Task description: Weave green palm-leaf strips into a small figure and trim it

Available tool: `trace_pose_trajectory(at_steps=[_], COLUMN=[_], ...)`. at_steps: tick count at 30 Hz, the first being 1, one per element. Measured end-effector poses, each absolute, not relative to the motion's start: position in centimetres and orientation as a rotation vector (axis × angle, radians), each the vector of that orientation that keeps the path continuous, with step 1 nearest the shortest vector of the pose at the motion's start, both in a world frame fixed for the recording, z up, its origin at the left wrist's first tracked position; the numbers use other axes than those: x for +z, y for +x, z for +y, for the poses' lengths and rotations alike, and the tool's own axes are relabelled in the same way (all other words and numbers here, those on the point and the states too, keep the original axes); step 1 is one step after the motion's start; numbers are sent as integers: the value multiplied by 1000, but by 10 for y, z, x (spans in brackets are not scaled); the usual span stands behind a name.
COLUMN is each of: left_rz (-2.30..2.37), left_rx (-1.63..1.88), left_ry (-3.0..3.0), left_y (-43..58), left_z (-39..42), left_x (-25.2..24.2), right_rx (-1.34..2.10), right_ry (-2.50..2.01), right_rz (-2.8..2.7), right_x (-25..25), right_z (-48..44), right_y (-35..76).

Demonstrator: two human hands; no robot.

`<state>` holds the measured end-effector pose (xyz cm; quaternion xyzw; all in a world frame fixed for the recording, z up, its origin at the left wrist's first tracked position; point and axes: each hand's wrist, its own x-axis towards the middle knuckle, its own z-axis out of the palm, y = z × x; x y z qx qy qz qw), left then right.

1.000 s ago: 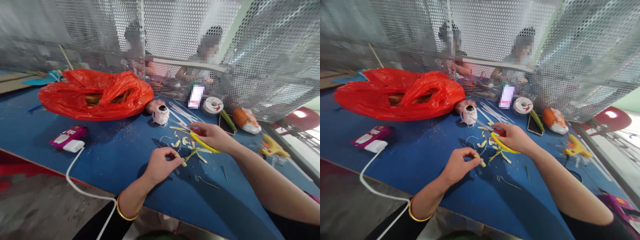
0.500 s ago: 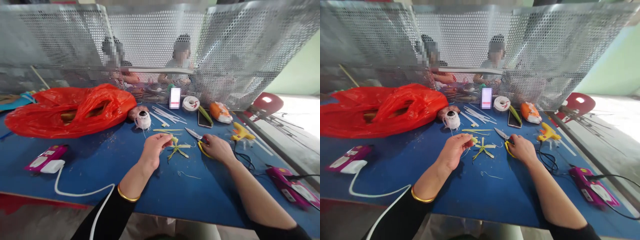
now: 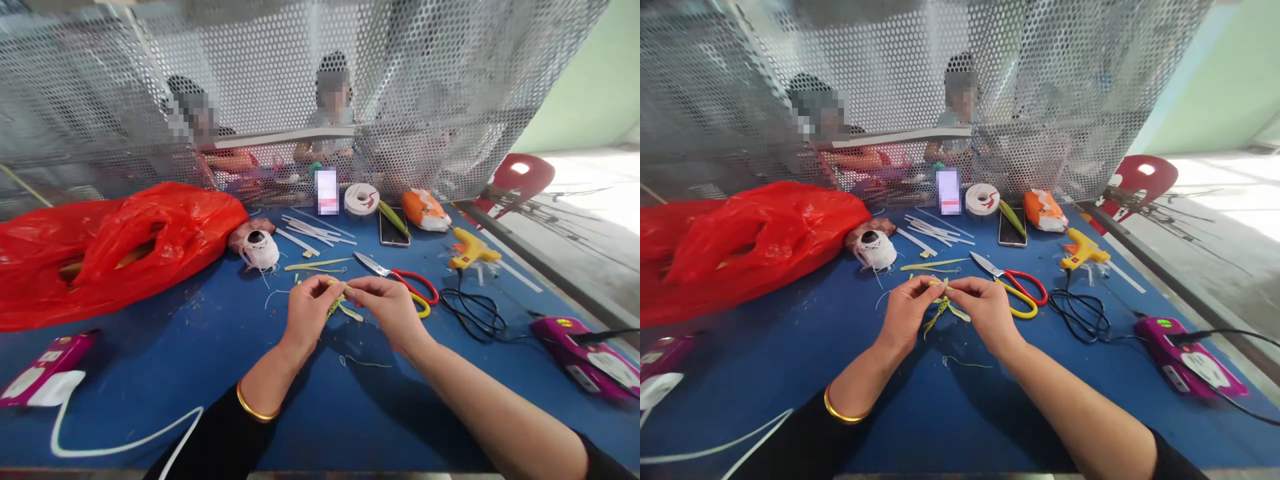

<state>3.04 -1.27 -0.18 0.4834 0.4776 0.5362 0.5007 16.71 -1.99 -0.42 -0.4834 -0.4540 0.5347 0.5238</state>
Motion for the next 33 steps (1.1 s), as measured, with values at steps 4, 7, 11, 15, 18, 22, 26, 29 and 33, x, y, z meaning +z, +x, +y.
trace_pose_trajectory(at_steps=[4, 7, 11, 15, 18, 22, 26, 29, 33], left_rz=[1199, 1185, 1157, 1133, 1143, 1184, 1257, 1256, 1392], left_rx=[1262, 1223, 1155, 1080, 1086, 1123, 1106, 1076, 1132], left_ry=[1247, 1203, 1124, 1065, 1072, 1153, 1315, 1368, 1474], left_y=[31, 31, 30, 30, 31, 33, 34, 31, 12], left_z=[-14, -15, -17, -17, -16, -17, -19, -15, 3], left_x=[-6, -7, -4, -3, -6, -10, -8, -6, -3], right_rx=[1277, 1228, 1129, 1024, 958, 1000, 1085, 1088, 983], right_ry=[-1166, -1152, -1143, -1137, -1174, -1210, -1255, -1283, -1325], right_rz=[-1032, -1086, -1239, -1363, -1414, -1374, -1315, -1318, -1268], right_x=[-11, -12, -14, -14, -15, -17, -19, -18, -19], right_z=[-24, -24, -24, -24, -25, -27, -26, -21, -11], right_y=[171, 173, 176, 181, 181, 178, 179, 184, 194])
